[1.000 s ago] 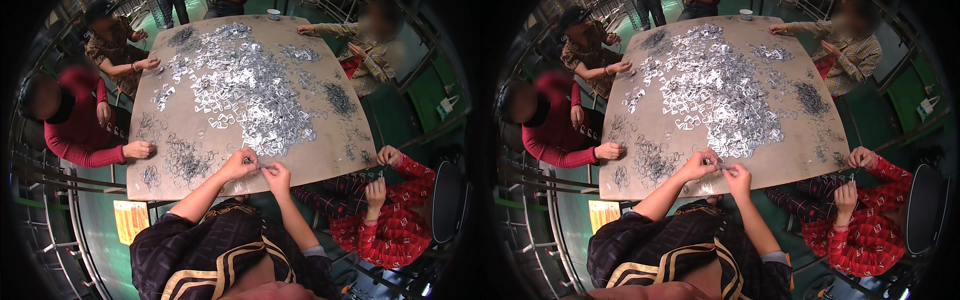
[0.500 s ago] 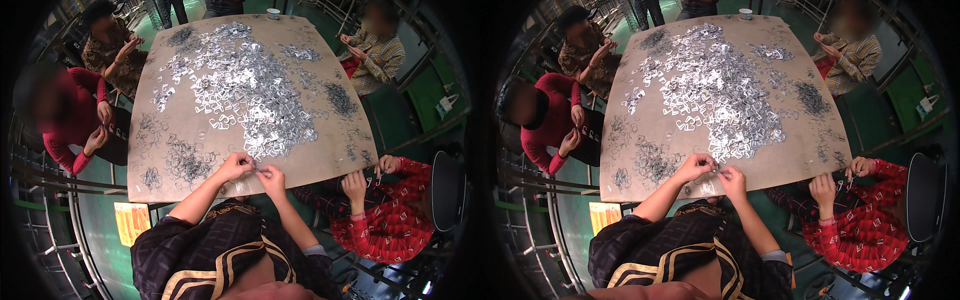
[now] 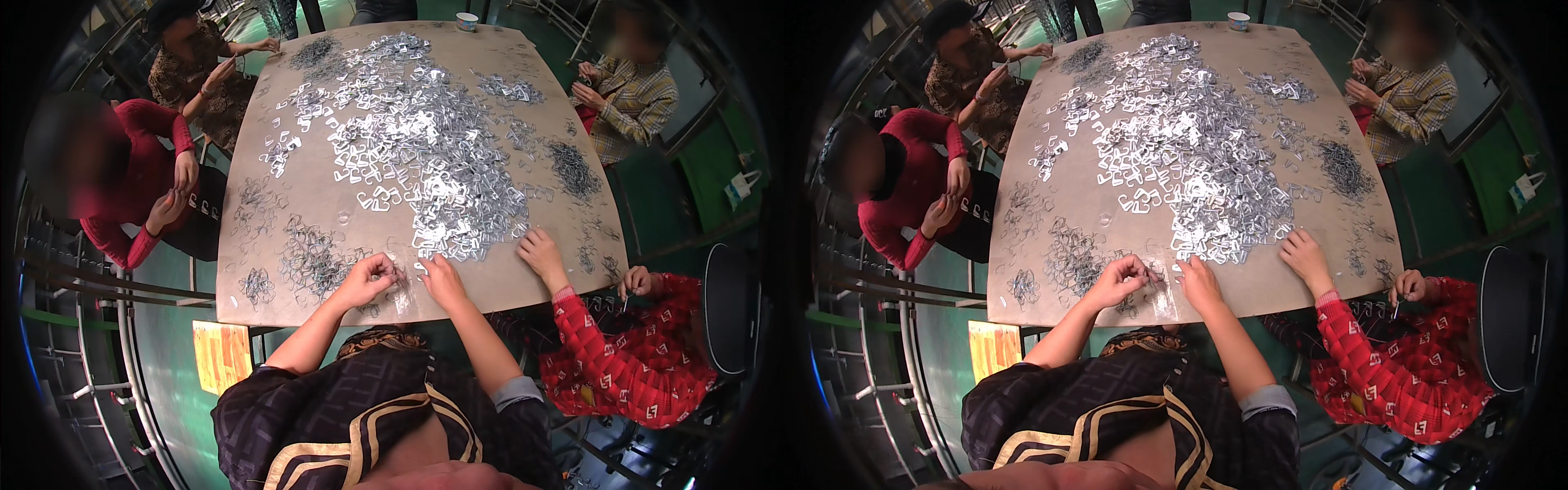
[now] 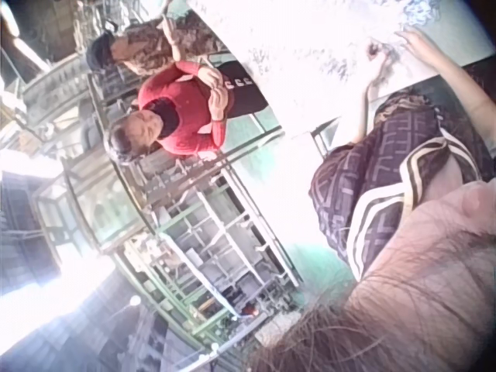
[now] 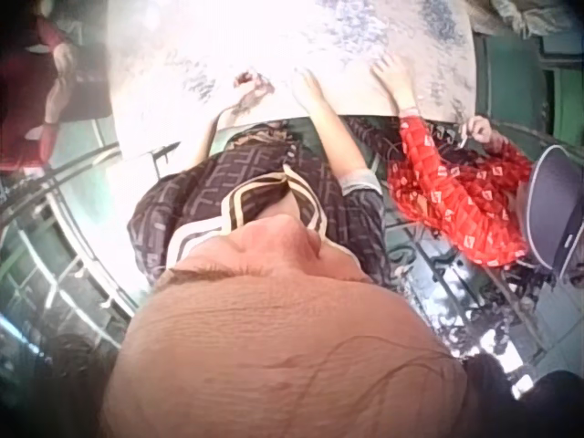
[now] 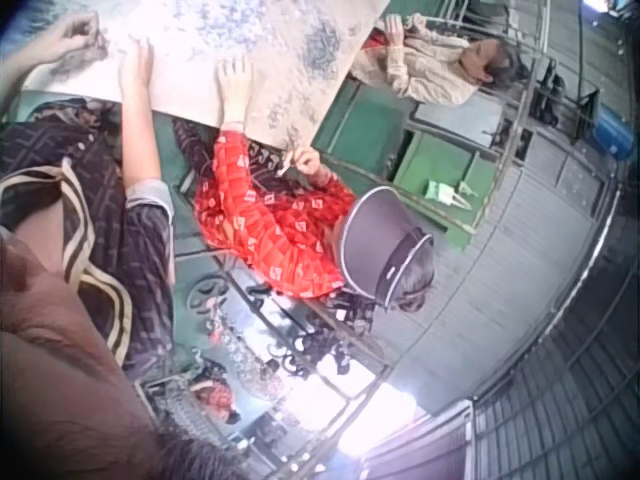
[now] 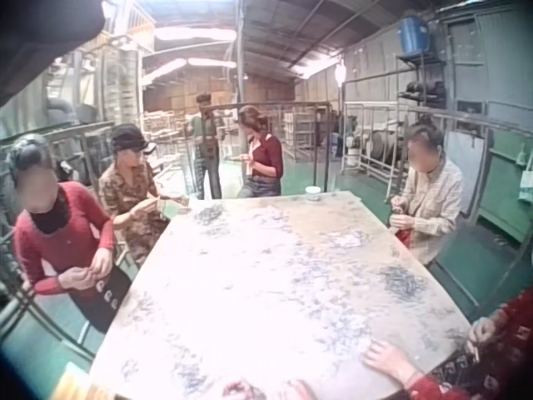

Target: The person picks small metal hooks and wire pieces from a table and links them together by hand. The person repeatedly places the linked hooks onto a vertical metal rack. Other people at the table perform the same task.

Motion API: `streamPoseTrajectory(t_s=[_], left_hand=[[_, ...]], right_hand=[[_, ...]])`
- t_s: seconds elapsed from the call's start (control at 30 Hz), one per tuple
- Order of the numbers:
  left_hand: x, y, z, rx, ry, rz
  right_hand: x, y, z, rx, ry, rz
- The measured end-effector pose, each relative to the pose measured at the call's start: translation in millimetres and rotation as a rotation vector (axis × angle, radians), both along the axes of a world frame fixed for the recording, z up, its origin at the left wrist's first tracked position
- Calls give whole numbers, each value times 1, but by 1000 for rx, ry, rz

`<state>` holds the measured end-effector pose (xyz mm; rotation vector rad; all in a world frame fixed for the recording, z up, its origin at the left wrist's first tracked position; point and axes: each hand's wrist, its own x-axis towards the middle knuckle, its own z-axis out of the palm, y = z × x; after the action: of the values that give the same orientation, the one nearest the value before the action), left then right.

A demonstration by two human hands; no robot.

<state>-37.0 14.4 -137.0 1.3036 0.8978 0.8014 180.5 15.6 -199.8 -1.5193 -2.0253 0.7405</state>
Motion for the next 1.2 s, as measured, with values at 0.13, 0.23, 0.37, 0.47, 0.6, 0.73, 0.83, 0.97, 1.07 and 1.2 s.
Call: streamPoseTrajectory(t_s=[0.13,0.23,0.37,0.47,0.6,0.73,0.83,0.97,1.07,1.2], left_hand=[[-14,1,-4,49,59,49],[-28,1,-6,45,63,102],[-37,2,-8,34,87,148],[-29,3,-3,32,130,133],[-5,4,3,91,286,55],[30,-2,5,130,267,13],[53,-4,6,226,300,51],[71,-2,9,283,303,124],[76,-1,8,253,297,121],[76,-1,7,320,319,130]], right_hand=[[-3,10,-10,-18,-123,-40],[0,12,-5,-95,-19,-159],[2,17,14,-231,166,-227],[15,19,-17,-404,449,-193],[22,15,-27,-522,839,-209],[22,10,30,-661,802,-348],[19,5,50,-605,923,-413],[17,-3,65,-497,984,-478],[15,-6,71,-433,975,-491],[13,-11,70,-284,870,-495]])
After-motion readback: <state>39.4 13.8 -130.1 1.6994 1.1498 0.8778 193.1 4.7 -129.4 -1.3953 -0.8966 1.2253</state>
